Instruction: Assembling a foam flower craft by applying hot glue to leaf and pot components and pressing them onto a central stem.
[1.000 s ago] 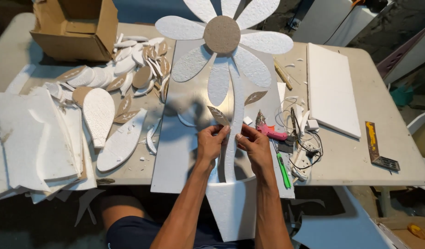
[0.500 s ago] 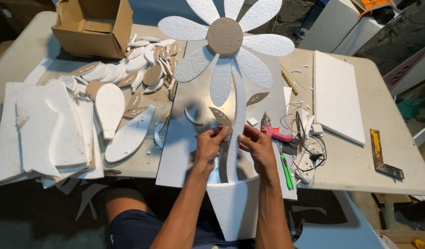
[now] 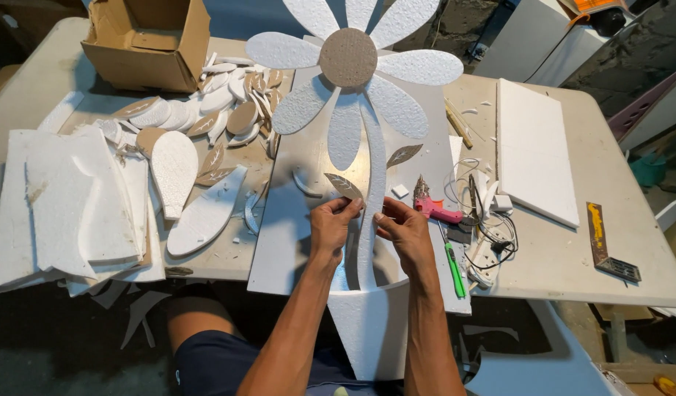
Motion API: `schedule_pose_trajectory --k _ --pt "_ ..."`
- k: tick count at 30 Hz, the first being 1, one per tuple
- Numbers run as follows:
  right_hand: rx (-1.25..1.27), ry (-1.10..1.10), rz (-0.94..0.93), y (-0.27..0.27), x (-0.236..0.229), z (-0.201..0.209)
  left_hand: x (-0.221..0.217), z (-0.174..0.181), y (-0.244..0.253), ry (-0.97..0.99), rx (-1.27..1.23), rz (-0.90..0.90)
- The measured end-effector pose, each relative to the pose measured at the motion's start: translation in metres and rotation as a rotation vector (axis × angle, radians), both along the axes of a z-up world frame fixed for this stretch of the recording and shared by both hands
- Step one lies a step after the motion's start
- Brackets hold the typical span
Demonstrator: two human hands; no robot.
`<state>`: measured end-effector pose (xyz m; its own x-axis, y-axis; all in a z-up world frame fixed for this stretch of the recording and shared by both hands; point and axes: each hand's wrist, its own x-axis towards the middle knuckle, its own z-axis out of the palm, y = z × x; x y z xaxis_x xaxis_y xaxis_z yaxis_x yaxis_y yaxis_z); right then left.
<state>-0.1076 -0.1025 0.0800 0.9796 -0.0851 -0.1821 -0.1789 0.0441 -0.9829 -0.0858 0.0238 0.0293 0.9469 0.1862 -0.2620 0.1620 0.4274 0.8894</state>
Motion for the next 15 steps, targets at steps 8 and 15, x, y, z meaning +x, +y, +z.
schedule_pose_trajectory --k 8,15 --pt "-0.002 0.008 -0.01 -0.002 -0.002 -0.005 -0.008 0.012 0.0 0.013 0.026 -0.007" --pt "0.02 0.017 -0.002 -0.006 -0.002 -0.003 -0.016 0.021 0.009 0.061 -0.012 -0.068"
